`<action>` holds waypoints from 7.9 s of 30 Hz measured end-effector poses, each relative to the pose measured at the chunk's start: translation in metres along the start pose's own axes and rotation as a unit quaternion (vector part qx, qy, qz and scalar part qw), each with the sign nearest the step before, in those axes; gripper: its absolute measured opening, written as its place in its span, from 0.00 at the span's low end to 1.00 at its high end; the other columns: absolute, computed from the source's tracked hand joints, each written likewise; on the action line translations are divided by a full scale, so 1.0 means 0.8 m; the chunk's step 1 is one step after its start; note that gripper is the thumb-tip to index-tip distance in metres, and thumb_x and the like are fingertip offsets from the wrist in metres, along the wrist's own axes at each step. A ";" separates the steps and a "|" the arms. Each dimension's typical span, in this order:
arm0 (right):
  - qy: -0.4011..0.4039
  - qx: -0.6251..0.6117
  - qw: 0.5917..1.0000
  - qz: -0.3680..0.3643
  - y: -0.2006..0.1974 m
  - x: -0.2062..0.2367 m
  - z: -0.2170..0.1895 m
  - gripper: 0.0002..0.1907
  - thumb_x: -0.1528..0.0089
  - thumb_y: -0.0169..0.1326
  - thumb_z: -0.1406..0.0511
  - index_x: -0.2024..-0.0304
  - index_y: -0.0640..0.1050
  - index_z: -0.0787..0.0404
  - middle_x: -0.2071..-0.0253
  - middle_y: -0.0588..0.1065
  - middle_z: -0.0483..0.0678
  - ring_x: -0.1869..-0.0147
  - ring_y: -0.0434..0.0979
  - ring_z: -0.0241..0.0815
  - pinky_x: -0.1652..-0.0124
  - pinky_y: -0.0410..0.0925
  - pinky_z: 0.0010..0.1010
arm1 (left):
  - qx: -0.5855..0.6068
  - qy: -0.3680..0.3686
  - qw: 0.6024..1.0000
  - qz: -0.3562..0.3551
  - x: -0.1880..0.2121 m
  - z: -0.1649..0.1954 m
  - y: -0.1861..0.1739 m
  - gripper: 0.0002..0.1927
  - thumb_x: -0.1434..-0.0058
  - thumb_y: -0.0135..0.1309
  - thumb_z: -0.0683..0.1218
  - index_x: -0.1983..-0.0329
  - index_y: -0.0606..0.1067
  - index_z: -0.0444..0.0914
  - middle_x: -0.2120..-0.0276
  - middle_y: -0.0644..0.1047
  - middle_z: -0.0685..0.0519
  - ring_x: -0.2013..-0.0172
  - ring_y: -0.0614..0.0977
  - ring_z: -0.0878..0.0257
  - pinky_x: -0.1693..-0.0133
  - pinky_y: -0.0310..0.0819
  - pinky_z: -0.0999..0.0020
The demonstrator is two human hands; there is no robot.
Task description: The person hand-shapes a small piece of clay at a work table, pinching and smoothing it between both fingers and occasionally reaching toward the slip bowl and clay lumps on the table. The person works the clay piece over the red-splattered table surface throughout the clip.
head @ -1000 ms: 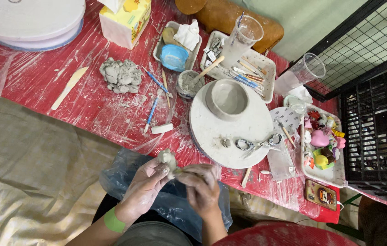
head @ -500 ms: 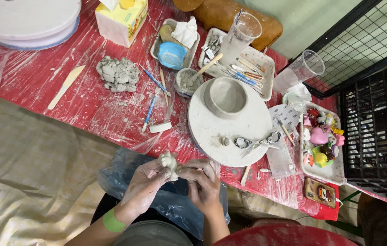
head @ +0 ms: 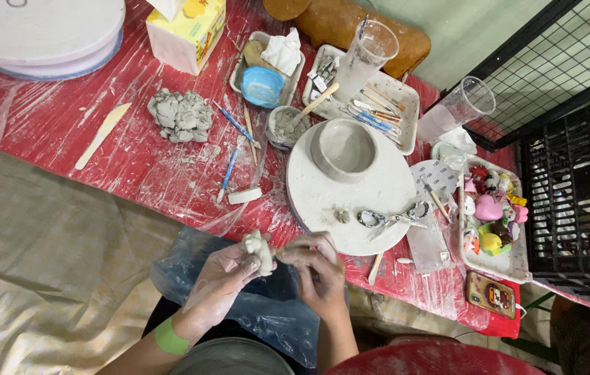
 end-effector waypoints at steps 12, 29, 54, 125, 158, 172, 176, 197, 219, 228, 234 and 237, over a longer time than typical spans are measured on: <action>-0.005 0.008 1.000 -0.022 -0.014 -0.010 -0.006 0.10 0.42 0.57 0.77 0.61 0.82 0.60 0.58 0.81 0.47 0.52 0.80 0.45 0.51 0.73 0.34 | -0.030 0.057 0.998 0.009 -0.010 0.014 0.010 0.08 0.33 0.58 0.43 0.59 0.73 0.34 0.64 0.72 0.54 0.62 0.73 0.66 0.56 0.70 0.69; -0.018 -0.068 0.997 -0.008 0.005 0.014 -0.002 0.15 0.36 0.57 0.78 0.49 0.75 0.63 0.54 0.82 0.53 0.54 0.85 0.44 0.59 0.80 0.28 | -0.035 0.088 0.993 0.071 -0.009 -0.036 -0.053 0.24 0.48 0.65 0.30 0.47 0.74 0.29 0.57 0.80 0.47 0.60 0.83 0.60 0.58 0.83 0.65; 0.001 -0.119 0.993 0.020 0.014 0.031 0.015 0.14 0.34 0.55 0.77 0.46 0.73 0.63 0.55 0.83 0.53 0.53 0.87 0.44 0.54 0.81 0.30 | -0.028 0.096 0.990 0.095 -0.007 -0.044 -0.063 0.24 0.44 0.64 0.31 0.43 0.75 0.25 0.56 0.81 0.46 0.57 0.82 0.61 0.55 0.81 0.67; -0.101 0.188 0.960 0.180 0.036 0.053 -0.012 0.21 0.45 0.68 0.75 0.54 0.72 0.62 0.60 0.83 0.54 0.59 0.84 0.46 0.58 0.77 0.32 | 0.114 0.017 0.980 0.164 -0.003 -0.023 0.019 0.30 0.37 0.50 0.35 0.31 0.59 0.39 0.45 0.74 0.43 0.43 0.77 0.58 0.41 0.71 0.63; 0.189 -0.107 0.954 0.205 0.044 0.083 0.070 0.13 0.37 0.58 0.75 0.50 0.73 0.67 0.51 0.80 0.56 0.47 0.82 0.46 0.46 0.75 0.38 | -0.090 0.194 0.971 0.109 0.006 0.007 0.006 0.41 0.43 0.60 0.29 0.30 0.54 0.36 0.46 0.76 0.38 0.43 0.81 0.51 0.41 0.78 0.57; 0.055 0.104 0.990 0.082 0.006 0.015 -0.027 0.16 0.40 0.64 0.72 0.51 0.75 0.65 0.55 0.82 0.56 0.54 0.86 0.43 0.56 0.80 0.30 | -0.437 0.358 0.825 0.016 0.012 0.019 -0.025 0.54 0.41 0.61 0.30 0.23 0.39 0.38 0.47 0.78 0.42 0.47 0.85 0.52 0.45 0.83 0.62; 0.079 0.139 0.982 0.102 0.024 0.015 -0.043 0.17 0.43 0.64 0.74 0.52 0.75 0.66 0.56 0.82 0.56 0.52 0.87 0.43 0.54 0.78 0.32 | -0.539 0.412 0.732 0.062 0.019 0.012 -0.033 0.52 0.45 0.62 0.30 0.24 0.45 0.37 0.50 0.81 0.45 0.49 0.86 0.52 0.47 0.80 0.61; 0.225 0.086 0.971 -0.010 0.026 -0.045 0.051 0.10 0.35 0.60 0.68 0.51 0.79 0.60 0.57 0.83 0.52 0.53 0.86 0.43 0.52 0.76 0.31 | -0.192 0.041 0.980 -0.023 0.001 0.063 -0.031 0.51 0.43 0.59 0.32 0.23 0.44 0.42 0.37 0.72 0.37 0.44 0.80 0.57 0.44 0.76 0.58; 0.383 -0.504 0.766 -0.111 0.103 0.015 0.068 0.23 0.35 0.59 0.73 0.38 0.69 0.65 0.45 0.73 0.51 0.41 0.77 0.43 0.48 0.77 0.37 | -0.408 0.022 0.912 0.035 -0.008 0.122 -0.044 0.57 0.50 0.66 0.34 0.22 0.46 0.41 0.52 0.81 0.47 0.54 0.84 0.63 0.52 0.80 0.69; 0.419 -0.543 0.710 -0.159 0.097 0.040 0.067 0.25 0.37 0.59 0.70 0.37 0.71 0.60 0.41 0.74 0.53 0.41 0.78 0.46 0.51 0.77 0.39 | -0.439 0.057 0.885 -0.142 -0.012 0.131 -0.029 0.57 0.47 0.66 0.35 0.20 0.46 0.39 0.41 0.79 0.49 0.42 0.73 0.62 0.41 0.64 0.64; 0.390 -0.535 0.747 -0.065 0.096 0.046 0.073 0.17 0.36 0.61 0.70 0.46 0.73 0.60 0.46 0.76 0.50 0.44 0.79 0.43 0.47 0.77 0.37 | -0.413 0.099 0.904 -0.056 -0.013 0.102 -0.034 0.40 0.47 0.66 0.36 0.30 0.65 0.38 0.39 0.76 0.51 0.58 0.81 0.68 0.54 0.82 0.71; 0.394 -0.526 0.753 -0.020 0.093 0.054 0.072 0.13 0.34 0.60 0.67 0.49 0.74 0.59 0.49 0.78 0.50 0.47 0.79 0.41 0.51 0.77 0.34 | -0.484 0.145 0.862 -0.035 -0.008 0.087 -0.032 0.28 0.45 0.66 0.36 0.39 0.77 0.38 0.42 0.79 0.51 0.57 0.83 0.68 0.53 0.81 0.71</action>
Point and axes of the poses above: each hand's wrist, its own x-axis away from the middle knuckle, its own y-axis out of the palm, z = x × y, the point moved 3 cm from there along -x, towards the middle knuckle
